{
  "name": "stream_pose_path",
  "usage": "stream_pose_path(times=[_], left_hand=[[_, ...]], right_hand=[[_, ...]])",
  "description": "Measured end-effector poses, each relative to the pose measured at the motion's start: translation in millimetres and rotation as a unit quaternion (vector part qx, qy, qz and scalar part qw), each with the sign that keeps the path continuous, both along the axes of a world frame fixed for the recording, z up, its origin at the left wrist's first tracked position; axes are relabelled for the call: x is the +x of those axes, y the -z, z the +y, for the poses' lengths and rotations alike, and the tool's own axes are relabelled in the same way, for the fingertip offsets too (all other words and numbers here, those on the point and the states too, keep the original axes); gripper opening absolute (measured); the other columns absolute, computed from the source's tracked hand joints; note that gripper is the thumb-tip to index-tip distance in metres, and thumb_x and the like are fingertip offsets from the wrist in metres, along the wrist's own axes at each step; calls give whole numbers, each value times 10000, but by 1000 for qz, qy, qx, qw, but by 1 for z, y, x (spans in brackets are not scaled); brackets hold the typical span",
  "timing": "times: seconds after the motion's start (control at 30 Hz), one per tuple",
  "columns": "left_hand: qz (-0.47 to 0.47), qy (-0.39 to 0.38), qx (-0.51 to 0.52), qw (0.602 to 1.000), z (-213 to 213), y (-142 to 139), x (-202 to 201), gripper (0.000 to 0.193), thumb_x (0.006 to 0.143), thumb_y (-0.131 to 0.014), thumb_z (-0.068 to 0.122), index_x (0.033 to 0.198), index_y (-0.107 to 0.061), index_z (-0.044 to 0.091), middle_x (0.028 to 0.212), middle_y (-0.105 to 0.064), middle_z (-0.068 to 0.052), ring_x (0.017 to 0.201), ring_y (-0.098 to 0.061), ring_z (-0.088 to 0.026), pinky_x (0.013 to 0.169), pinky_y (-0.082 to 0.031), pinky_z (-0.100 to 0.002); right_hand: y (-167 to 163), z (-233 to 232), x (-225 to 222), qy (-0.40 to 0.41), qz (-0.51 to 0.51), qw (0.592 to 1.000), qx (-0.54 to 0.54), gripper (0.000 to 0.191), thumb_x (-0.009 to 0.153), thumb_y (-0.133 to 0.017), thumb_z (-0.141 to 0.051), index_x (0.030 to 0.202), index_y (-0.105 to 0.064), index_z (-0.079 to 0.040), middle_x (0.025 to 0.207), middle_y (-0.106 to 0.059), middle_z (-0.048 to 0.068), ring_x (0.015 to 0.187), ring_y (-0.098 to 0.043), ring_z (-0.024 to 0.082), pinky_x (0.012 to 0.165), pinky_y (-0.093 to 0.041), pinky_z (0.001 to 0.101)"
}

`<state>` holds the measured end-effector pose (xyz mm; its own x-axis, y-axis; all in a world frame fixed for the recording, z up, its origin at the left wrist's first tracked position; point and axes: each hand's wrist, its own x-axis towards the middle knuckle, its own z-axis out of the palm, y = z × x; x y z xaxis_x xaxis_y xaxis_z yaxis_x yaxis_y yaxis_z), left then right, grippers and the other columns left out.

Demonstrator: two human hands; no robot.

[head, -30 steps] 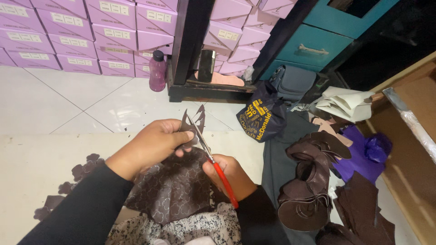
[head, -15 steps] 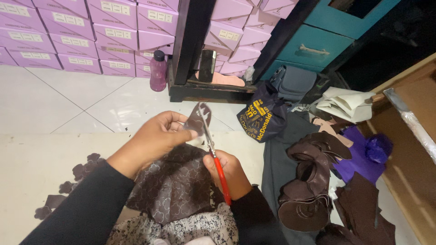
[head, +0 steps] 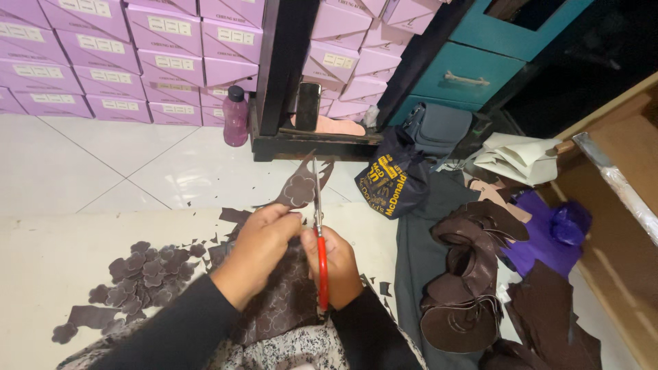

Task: The person uses red-handled scissors to cut a dark brown patterned sheet into small cloud-shaped pieces. The cut pieces accumulate on the floor to the left while the person continues cutting along the pre-drawn outlines.

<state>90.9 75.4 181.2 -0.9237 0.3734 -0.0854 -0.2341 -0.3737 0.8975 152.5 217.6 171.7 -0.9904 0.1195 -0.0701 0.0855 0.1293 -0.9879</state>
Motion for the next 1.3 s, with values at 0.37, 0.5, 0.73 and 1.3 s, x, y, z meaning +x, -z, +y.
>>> stream_pose_path(times=[0.37,0.5,0.73,1.3], left_hand=[[1,-130,25,991,-4,-29,7,249,883,-732,177,1017,-745,-33,839,-736,-37,708,-614,-75,640,-469,-230],[-25,-115,-71,990,-6,-28,8,285,910,-767,196,862,-770,-84,680,-641,-71,559,-511,-92,511,-413,-273],[-127,-75,18,989,-8,-42,12,286,856,-726,232,793,-729,-47,627,-666,-92,436,-563,-166,378,-431,-349],[-66,-105,-54,991,-9,-25,2,300,873,-776,241,840,-749,-56,751,-687,-75,660,-551,-116,624,-440,-258]], right_hand=[[17,-1,2,-63,60,996,13,270,1025,-621,-326,947,-569,-73,712,-474,-61,624,-430,44,547,-360,229],[16,1,1,-83,37,995,-39,264,1027,-568,-337,1023,-571,-73,750,-490,-38,650,-482,62,606,-459,237],[10,0,1,-101,38,994,-35,313,1042,-520,-369,1031,-560,-59,739,-514,-2,635,-513,92,592,-449,247],[0,-5,7,-89,1,990,-106,361,1067,-537,-375,857,-479,-88,670,-434,-19,564,-432,84,512,-375,252]])
